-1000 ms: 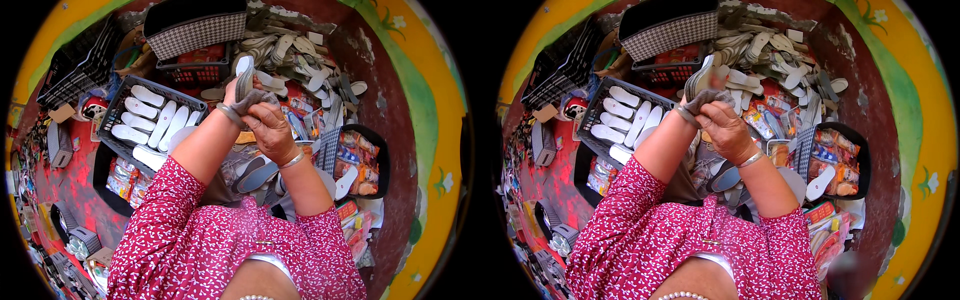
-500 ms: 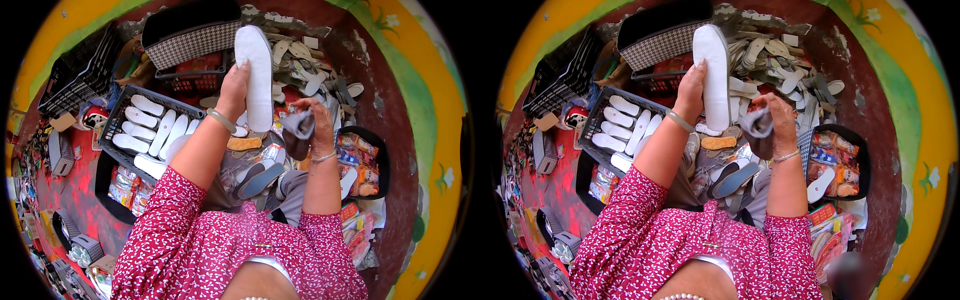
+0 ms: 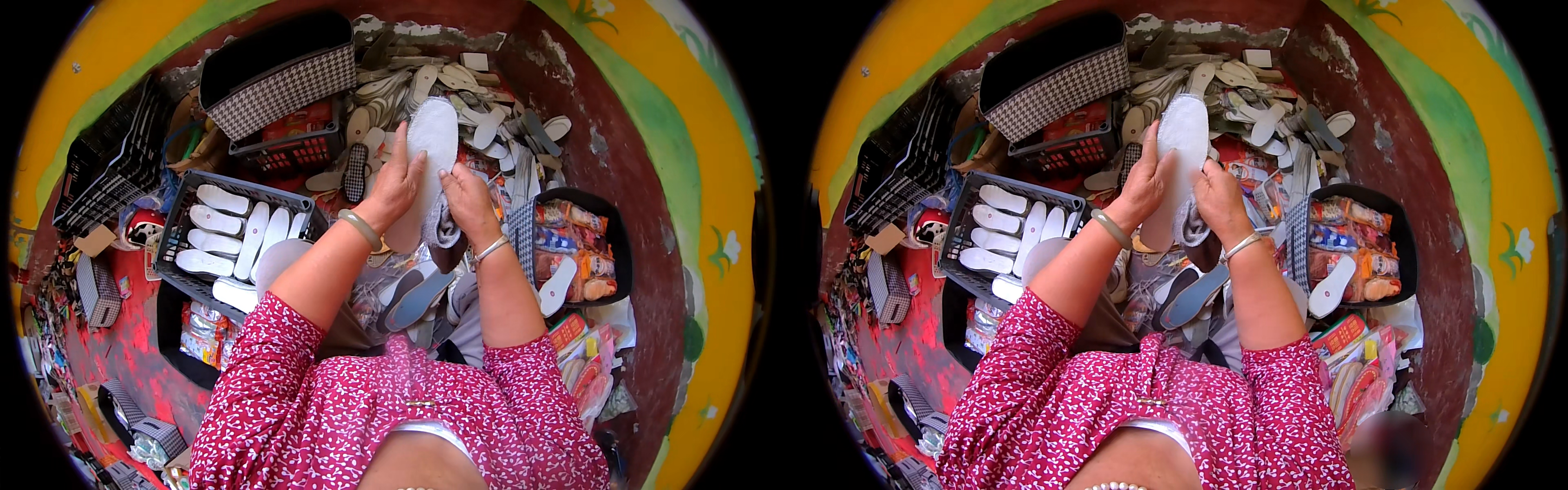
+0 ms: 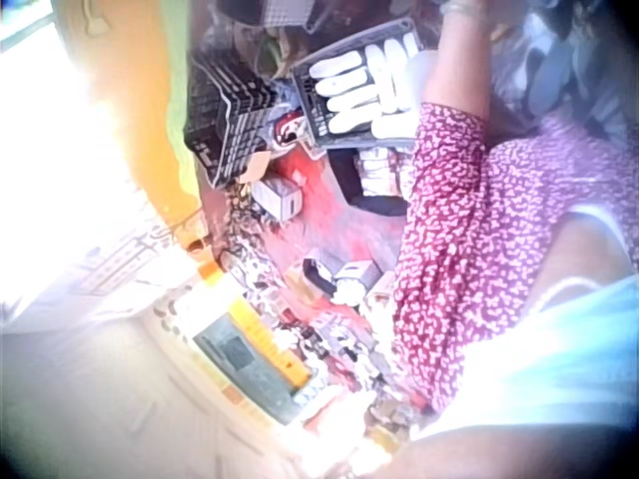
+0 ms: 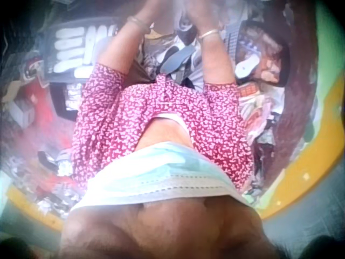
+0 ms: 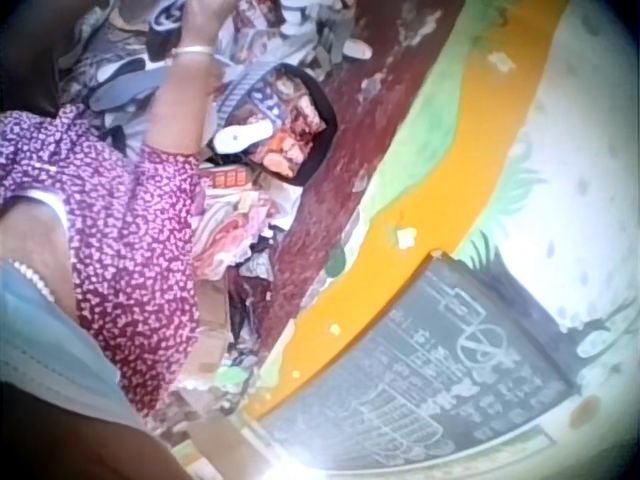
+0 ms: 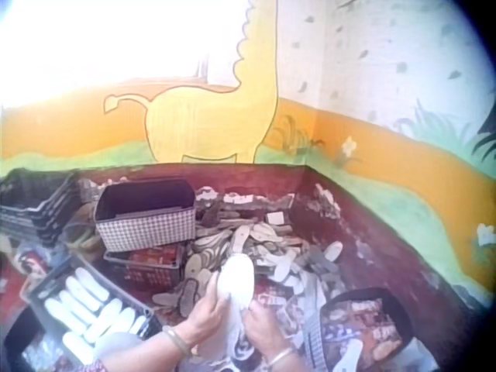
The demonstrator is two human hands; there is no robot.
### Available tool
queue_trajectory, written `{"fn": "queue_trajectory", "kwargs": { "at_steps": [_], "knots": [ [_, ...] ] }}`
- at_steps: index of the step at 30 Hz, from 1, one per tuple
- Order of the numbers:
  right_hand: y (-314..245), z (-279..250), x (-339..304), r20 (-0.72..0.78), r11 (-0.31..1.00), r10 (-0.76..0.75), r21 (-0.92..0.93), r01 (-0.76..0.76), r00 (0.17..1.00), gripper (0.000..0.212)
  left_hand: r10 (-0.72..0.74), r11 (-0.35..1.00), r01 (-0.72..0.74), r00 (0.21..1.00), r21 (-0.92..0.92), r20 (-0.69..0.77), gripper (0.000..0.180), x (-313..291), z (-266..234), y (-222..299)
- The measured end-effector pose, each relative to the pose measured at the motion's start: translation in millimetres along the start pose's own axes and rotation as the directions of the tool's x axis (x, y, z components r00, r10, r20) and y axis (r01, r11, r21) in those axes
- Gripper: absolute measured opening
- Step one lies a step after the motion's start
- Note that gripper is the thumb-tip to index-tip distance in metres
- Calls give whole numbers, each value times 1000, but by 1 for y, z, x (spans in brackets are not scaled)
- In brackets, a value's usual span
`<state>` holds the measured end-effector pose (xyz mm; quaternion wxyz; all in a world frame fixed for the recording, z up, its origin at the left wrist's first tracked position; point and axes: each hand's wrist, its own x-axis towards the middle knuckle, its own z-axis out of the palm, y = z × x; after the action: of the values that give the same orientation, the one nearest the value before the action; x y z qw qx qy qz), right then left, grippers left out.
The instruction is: The person picks up shoe insoles from a large pile on the floor, wipes each one with a cloth, and then places them into plastic packaging bags. They organize the packaged insoles into a black plastic crate.
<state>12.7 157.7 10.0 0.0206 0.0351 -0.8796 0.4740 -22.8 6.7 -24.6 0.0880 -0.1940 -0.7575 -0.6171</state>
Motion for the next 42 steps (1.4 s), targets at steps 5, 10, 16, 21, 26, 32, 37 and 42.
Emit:
{"fn": "queue_trajectory", "kwargs": {
  "at_steps": [5, 10, 16, 21, 26, 32, 37, 42],
  "knots": [
    [10, -3, 2, 104, 655, 92, 742, -139, 990, 23, -79, 974, 102, 990, -204, 116, 56, 7, -8, 6],
    [2, -22, -1, 359, 445, 69, 824, -351, 931, 22, -194, 726, 258, 966, -637, 169, 56, 18, -33, 26],
    [-13, 10, -13, 550, 266, -5, 805, -529, 835, 21, -180, 401, 208, 973, -892, 146, 65, 21, -39, 32],
    [-24, 25, -29, 678, 237, -107, 728, -643, 728, 25, -175, 365, 201, 974, -909, 145, 55, 9, -45, 47],
    [-25, 24, -44, 788, 440, -157, 595, -672, 595, 32, -75, 471, 206, 978, -857, 194, 50, -21, -55, 56],
    [-33, 21, -39, 750, 446, -162, 635, -630, 641, 23, -136, 499, 191, 981, -845, 141, 53, -19, -58, 72],
    [-19, 14, -25, 592, 344, -33, 763, -547, 805, 20, -177, 217, 537, 843, -815, 508, 58, -14, -58, 65],
    [-17, 12, -18, 486, 376, 67, 796, -473, 871, 21, -247, 365, 615, 788, -699, 564, 58, -11, -44, 41]
  ]
}}
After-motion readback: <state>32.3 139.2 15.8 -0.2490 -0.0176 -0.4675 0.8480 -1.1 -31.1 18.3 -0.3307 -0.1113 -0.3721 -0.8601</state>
